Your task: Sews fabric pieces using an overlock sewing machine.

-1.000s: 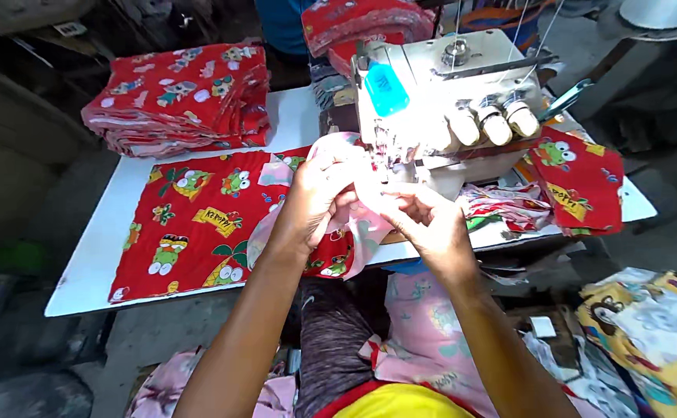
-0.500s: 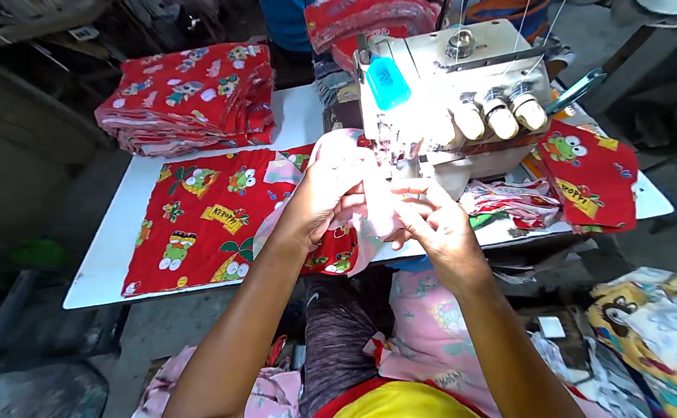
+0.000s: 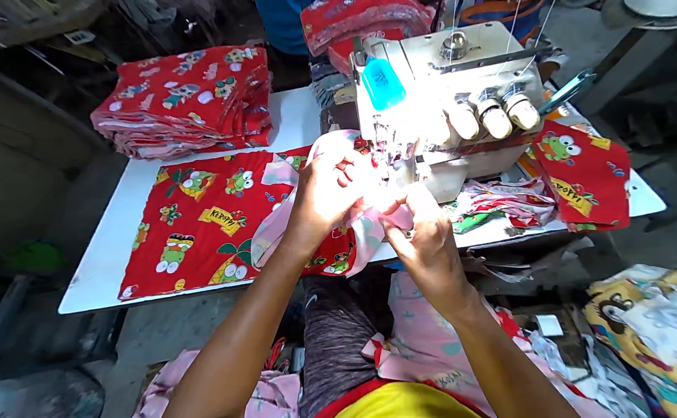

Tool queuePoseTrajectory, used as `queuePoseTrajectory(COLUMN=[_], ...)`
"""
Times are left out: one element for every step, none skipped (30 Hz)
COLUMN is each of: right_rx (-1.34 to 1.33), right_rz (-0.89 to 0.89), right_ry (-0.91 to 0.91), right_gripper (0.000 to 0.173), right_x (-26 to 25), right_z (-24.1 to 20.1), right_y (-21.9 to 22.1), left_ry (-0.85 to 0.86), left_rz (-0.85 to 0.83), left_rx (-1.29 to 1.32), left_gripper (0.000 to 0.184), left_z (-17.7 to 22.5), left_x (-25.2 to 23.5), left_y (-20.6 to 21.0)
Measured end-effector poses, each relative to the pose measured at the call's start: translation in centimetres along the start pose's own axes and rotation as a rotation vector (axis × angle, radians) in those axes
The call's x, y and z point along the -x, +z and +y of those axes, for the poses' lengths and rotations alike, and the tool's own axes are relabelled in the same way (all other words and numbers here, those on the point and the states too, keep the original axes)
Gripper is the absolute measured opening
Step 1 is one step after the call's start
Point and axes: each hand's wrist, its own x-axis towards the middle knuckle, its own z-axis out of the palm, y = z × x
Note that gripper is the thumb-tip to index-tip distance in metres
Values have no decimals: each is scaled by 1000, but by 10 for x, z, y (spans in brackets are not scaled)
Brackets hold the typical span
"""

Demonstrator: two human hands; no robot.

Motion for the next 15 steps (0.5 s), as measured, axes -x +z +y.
queuePoseTrajectory(right_rx=[63,111,148,169,170,156,131,104,72,37,4,-23,-41,-60,-73], right_rz=[13,25,39,54,64,71,78,82,84,84,83,84,86,87,88], right_ry=[-14,-14,-7,-1,7,15,21,26,31,37,39,39,37,34,32], right_gripper=[17,16,15,15,16,17,17,16,15,14,13,14,13,14,14], right_x=[-1,-1,-2,-2,-2,-2,-1,-1,-1,-1,-1,-1,-1,-1,-2], right_z=[0,1,1,2,3,3,4,3,3,2,0,-2,-4,-6,-7], right_y=[2,3,4,4,4,4,4,5,5,6,7,8,9,9,10], left_ry=[25,44,47,37,20,15,4,-22,-70,-117,-136,-125,-103,-78,-57], left_rz=[-1,-11,-36,-68,-88,-88,-74,-60,-61,-70,-86,-101,-123,-144,-162], left_rx=[-44,-78,-96,-106,-113,-136,-166,-199,-232,-268,-294,-309,-324,-340,-351], left_gripper=[22,21,21,22,21,18,15,12,13,15,19,22,25,29,33], left_z=[-1,-1,-1,0,1,3,4,5,7,9,8,7,5,3,1], left_x=[0,-1,-2,-3,-5,-8,-10,-13,-17,-20,-24,-27,-31,-34,-38], left_y=[1,0,-2,-7,-13,-20,-25,-28,-30,-30,-29,-27,-25,-23,-22])
